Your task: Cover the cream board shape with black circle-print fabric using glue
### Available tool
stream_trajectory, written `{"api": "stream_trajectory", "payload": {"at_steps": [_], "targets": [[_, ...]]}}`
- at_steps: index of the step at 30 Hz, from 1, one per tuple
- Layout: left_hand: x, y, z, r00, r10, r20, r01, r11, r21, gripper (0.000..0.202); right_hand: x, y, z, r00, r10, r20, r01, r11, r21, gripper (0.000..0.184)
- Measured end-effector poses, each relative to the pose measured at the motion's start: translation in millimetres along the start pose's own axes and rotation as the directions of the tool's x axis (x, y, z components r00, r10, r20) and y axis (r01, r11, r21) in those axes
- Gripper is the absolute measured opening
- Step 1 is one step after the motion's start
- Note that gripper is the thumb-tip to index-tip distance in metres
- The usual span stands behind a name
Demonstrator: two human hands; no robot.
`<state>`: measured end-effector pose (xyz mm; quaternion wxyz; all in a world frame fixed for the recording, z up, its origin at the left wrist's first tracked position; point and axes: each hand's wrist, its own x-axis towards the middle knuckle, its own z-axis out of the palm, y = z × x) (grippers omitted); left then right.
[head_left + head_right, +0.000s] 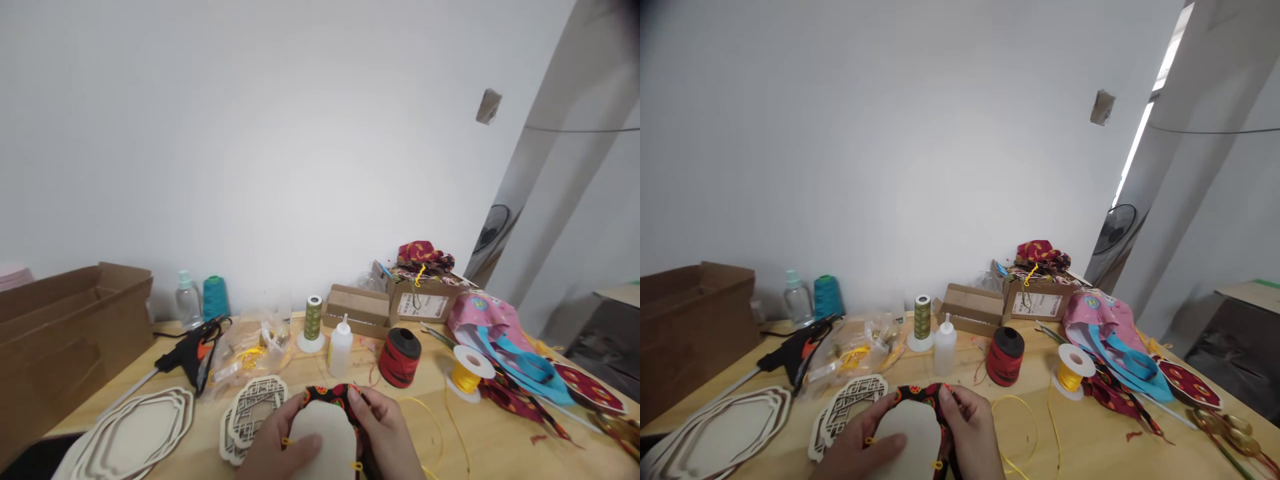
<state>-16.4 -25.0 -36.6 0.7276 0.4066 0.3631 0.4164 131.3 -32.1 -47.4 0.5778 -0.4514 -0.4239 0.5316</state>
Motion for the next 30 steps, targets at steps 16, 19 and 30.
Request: {"api": "stream_trajectory", "payload": {"at_steps": [16, 19, 30], "targets": [[-4.8, 12.4, 10.9, 0.99, -0.015, -0.142, -0.012, 0.982, -0.187, 0.029, -6.2, 14.0, -9.2, 0.998, 0.04, -0.04, -0.045, 0.992, -0.117, 0.047], [-5.5, 14.1, 10.5, 0.997, -0.019, -0.069, 0.002, 0.97, -0.244, 0.026, -7.0, 14.3, -9.7, 0.998, 0.043, -0.042, -0.047, 0.995, -0.09, 0.051], [-6.7, 15.5, 8.2, 0.999, -0.041, -0.031, 0.03, 0.954, -0.297, 0.017, -8.9, 4.4, -5.2, 0.989, -0.048, -0.137, 0.031, 0.992, -0.121, 0.047]]}}
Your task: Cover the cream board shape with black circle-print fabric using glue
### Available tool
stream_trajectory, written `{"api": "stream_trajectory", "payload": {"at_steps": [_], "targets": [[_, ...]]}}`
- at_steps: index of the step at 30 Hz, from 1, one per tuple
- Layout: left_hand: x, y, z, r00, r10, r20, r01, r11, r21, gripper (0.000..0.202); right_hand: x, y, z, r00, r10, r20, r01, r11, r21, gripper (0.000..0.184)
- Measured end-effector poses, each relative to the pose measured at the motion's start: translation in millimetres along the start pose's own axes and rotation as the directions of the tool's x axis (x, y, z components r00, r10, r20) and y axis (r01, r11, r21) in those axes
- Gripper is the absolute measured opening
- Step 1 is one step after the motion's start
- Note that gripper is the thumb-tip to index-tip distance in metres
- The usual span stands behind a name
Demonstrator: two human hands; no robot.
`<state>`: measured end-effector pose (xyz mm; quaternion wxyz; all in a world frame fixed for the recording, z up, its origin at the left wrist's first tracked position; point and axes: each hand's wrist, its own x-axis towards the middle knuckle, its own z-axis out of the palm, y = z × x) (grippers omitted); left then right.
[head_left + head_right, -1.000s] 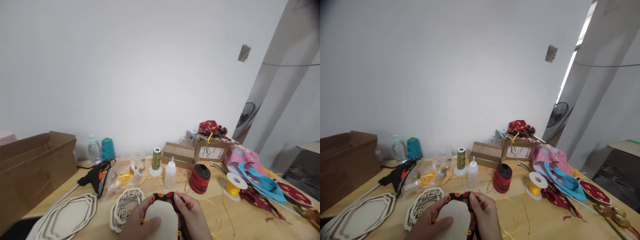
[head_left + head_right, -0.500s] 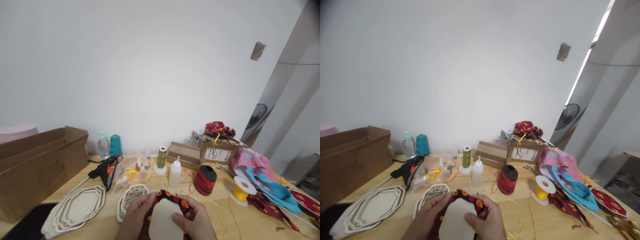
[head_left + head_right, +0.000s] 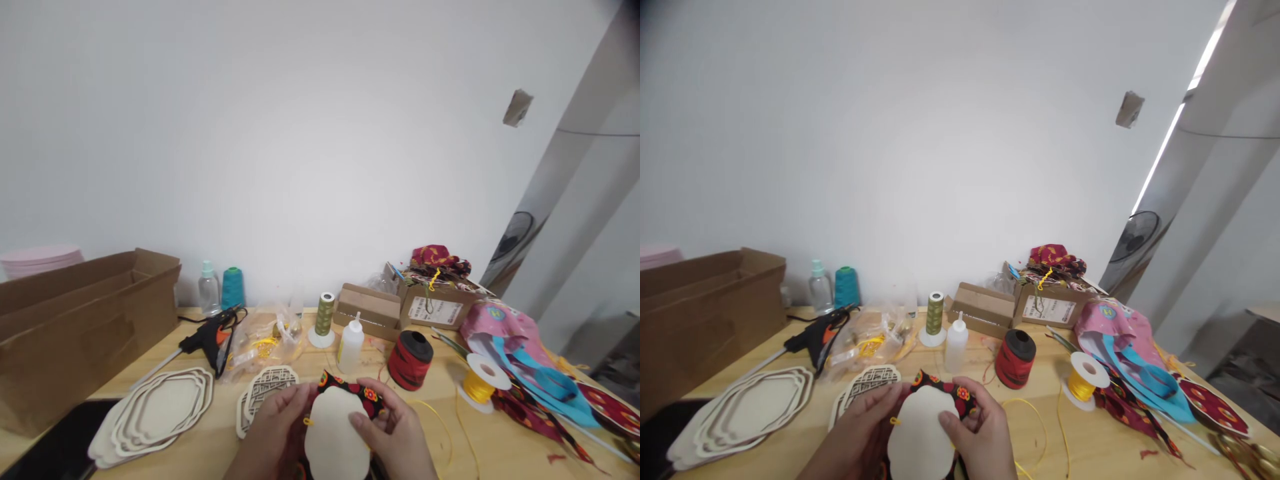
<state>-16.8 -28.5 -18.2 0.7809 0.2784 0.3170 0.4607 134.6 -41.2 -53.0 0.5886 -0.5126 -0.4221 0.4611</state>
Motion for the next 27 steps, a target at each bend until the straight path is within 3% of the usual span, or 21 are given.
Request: {"api": "stream_trajectory", "payload": {"at_steps": [5, 12, 20, 27], "targets": [[3.3, -6.8, -1.9, 0.999, 0.041, 0.005, -0.041, 0.999, -0.003, 0.028, 0.9, 6.6, -2.4, 1.0, -0.007, -0.021, 0.006, 1.0, -0.021, 0.052], [0.4, -3.9, 1.7, 0.995, -0.103, 0.013, 0.101, 0.991, 0.092, 0.025, -0.5, 18.6, -5.4, 0.989, -0.039, 0.14, 0.053, 0.994, -0.095, 0.06], [1.5, -5.8, -9.0, 0.999, 0.028, -0.033, -0.022, 0.982, 0.186, 0.014, -7.8, 15.2, -2.1, 0.991, -0.049, 0.129, 0.072, 0.98, -0.185, 0.057], [3.3, -7.3, -5.4, 0.994, 0.037, -0.106, -0.022, 0.991, 0.133, 0.014, -8.2, 13.9, -0.5, 0.994, -0.081, 0.07, 0.09, 0.987, -0.134, 0.051]]}}
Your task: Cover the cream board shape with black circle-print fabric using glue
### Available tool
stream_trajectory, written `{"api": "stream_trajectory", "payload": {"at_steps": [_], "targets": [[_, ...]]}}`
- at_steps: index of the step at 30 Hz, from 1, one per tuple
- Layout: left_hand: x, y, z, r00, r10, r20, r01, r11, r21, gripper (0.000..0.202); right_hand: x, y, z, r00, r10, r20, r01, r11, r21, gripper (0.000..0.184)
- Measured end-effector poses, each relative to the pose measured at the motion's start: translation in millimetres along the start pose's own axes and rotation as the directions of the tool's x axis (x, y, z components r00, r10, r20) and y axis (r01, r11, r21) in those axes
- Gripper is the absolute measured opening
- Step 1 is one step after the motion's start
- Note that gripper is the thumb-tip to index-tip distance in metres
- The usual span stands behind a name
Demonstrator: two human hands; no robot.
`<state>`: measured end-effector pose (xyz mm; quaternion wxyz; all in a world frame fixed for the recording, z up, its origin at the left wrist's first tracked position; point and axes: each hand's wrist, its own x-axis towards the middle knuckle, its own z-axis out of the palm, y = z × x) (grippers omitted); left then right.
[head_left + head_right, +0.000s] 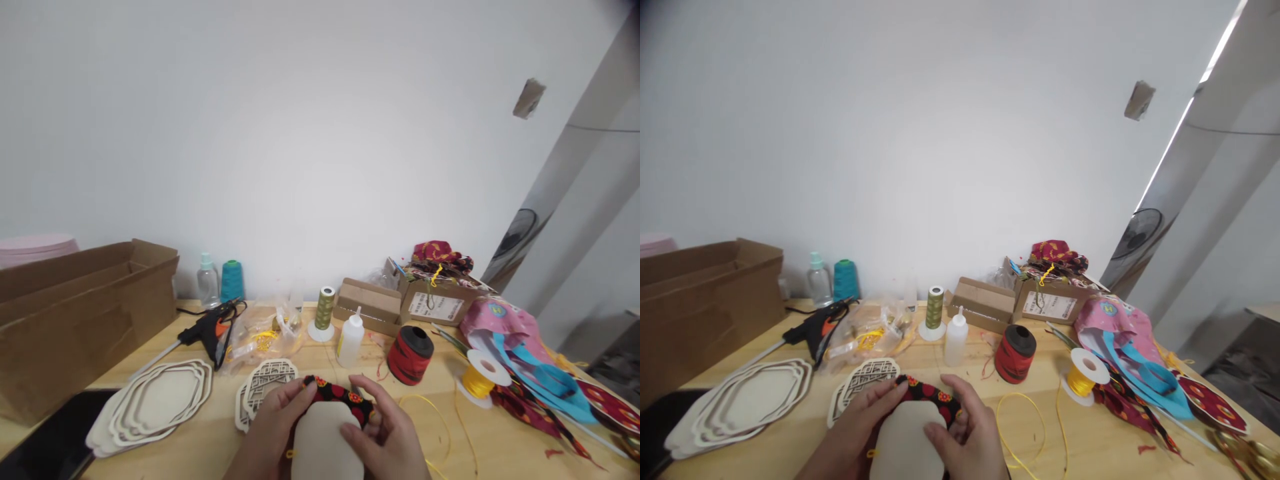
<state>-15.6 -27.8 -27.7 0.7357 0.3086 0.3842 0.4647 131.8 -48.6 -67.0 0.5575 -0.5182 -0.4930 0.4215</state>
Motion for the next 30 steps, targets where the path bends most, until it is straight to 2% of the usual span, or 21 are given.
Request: {"api": "stream_trajectory", "payload": {"at_steps": [5, 10, 14, 18, 22, 25, 27, 30], "targets": [[0.7, -2.5, -0.6, 0.999, 0.013, 0.039, -0.012, 1.0, -0.019, 0.015, 0.2, -2.0, 2.9, 1.0, 0.022, -0.018, -0.021, 0.997, 0.08, 0.052], [-4.7, 2.1, 7.6, 1.0, 0.013, -0.028, -0.016, 0.997, -0.078, 0.018, -0.7, -8.4, 3.0, 0.994, -0.026, -0.102, 0.028, 0.999, 0.016, 0.049], [-4.1, 1.7, 9.8, 0.99, 0.084, 0.11, -0.075, 0.994, -0.077, 0.036, -1.0, -10.3, 3.1, 0.994, -0.014, -0.107, 0.016, 1.0, 0.02, 0.049], [-1.4, -2.8, 5.4, 0.978, 0.107, 0.181, -0.1, 0.994, -0.047, 0.035, 0.5, -14.8, 3.6, 0.994, 0.007, -0.106, 0.003, 0.995, 0.096, 0.046], [-3.0, -5.5, 3.6, 0.974, 0.111, 0.199, -0.124, 0.991, 0.049, 0.035, 2.9, -22.3, 0.4, 0.996, -0.03, -0.082, 0.033, 0.999, 0.031, 0.03], [-4.4, -7.1, 3.8, 0.978, 0.096, 0.187, -0.119, 0.986, 0.115, 0.037, 3.7, -27.4, -5.0, 0.999, -0.025, -0.026, 0.024, 0.999, -0.041, 0.029], [-4.2, -7.9, 3.5, 0.982, 0.07, 0.175, -0.092, 0.989, 0.118, 0.038, 4.4, -30.6, -10.5, 0.993, -0.073, -0.093, 0.07, 0.997, -0.034, 0.029], [-3.3, -7.7, 2.6, 0.987, 0.057, 0.148, -0.073, 0.992, 0.098, 0.04, 6.8, -34.6, -22.8, 0.953, -0.098, -0.287, 0.105, 0.994, 0.009, 0.03]]}}
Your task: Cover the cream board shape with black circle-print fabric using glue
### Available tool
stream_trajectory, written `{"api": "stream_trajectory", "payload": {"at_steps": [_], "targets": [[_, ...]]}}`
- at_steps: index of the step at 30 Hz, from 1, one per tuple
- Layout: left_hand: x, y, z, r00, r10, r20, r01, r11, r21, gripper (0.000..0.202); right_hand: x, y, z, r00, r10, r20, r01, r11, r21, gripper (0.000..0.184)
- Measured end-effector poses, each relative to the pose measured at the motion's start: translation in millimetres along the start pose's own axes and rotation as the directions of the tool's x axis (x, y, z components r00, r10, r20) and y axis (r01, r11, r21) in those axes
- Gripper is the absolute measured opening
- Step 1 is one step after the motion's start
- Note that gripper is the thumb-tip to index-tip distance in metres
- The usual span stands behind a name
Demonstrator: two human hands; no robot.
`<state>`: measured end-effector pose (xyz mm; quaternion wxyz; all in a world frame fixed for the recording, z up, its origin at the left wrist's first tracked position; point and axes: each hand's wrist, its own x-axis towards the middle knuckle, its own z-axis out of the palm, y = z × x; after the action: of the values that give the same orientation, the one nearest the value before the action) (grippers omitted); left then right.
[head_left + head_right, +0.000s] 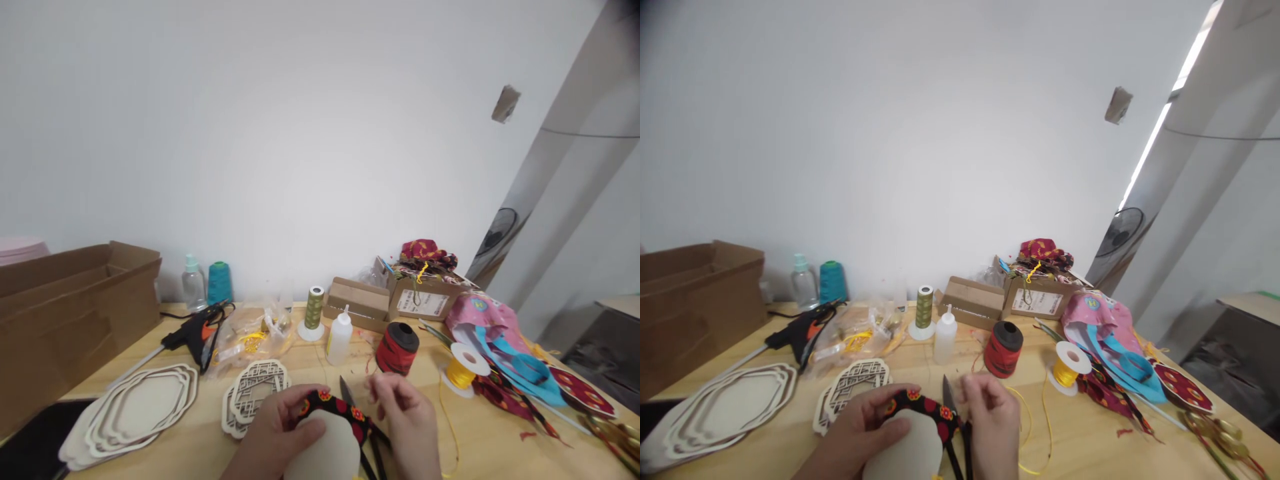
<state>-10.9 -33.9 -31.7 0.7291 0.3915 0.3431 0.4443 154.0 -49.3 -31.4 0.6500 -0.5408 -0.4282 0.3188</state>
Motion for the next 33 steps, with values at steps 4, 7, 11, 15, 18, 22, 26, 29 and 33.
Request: {"api": "stream_trajectory", "payload": {"at_steps": [4, 7, 11, 15, 18, 22, 26, 29, 33], "targets": [[0.1, 2.6, 0.2, 0.999, -0.005, -0.04, 0.004, 1.0, -0.03, 0.043, 6.9, -2.7, -12.7, 0.985, -0.017, -0.174, 0.03, 0.997, 0.077, 0.041], [0.3, 3.8, 0.8, 0.998, -0.007, -0.064, 0.004, 0.998, -0.055, 0.045, 3.6, -6.2, -11.3, 0.994, -0.072, -0.081, 0.067, 0.996, -0.057, 0.039], [3.9, 3.8, -3.2, 0.998, 0.028, -0.053, -0.032, 0.997, -0.063, 0.044, -8.2, -12.0, 1.2, 0.962, -0.182, 0.203, 0.247, 0.896, -0.37, 0.029], [8.3, 3.7, -8.5, 0.998, 0.044, -0.051, -0.044, 0.999, -0.01, 0.042, -12.1, -6.6, 8.9, 0.928, -0.075, 0.366, 0.262, 0.828, -0.495, 0.022], [7.6, 4.0, -7.1, 0.995, 0.059, -0.086, -0.059, 0.998, 0.001, 0.037, -9.9, 5.3, 10.2, 0.931, 0.025, 0.365, 0.135, 0.904, -0.406, 0.021], [2.5, 5.4, -0.4, 0.991, 0.026, -0.133, -0.026, 1.0, 0.008, 0.021, -8.5, 16.0, 9.5, 0.925, 0.092, 0.369, 0.0, 0.97, -0.242, 0.026], [0.4, 7.6, 4.2, 0.983, -0.01, -0.182, 0.003, 0.999, -0.041, 0.021, -9.5, 16.2, 7.9, 0.921, 0.16, 0.356, -0.114, 0.983, -0.146, 0.033], [1.6, 10.2, 4.6, 0.988, -0.041, -0.151, 0.029, 0.996, -0.08, 0.023, -9.2, 14.9, 8.8, 0.92, 0.21, 0.332, -0.196, 0.978, -0.074, 0.038], [1.6, 14.0, 3.0, 0.985, -0.097, -0.144, 0.081, 0.99, -0.111, 0.024, -5.5, 11.9, 11.0, 0.918, 0.235, 0.32, -0.228, 0.972, -0.057, 0.038]]}}
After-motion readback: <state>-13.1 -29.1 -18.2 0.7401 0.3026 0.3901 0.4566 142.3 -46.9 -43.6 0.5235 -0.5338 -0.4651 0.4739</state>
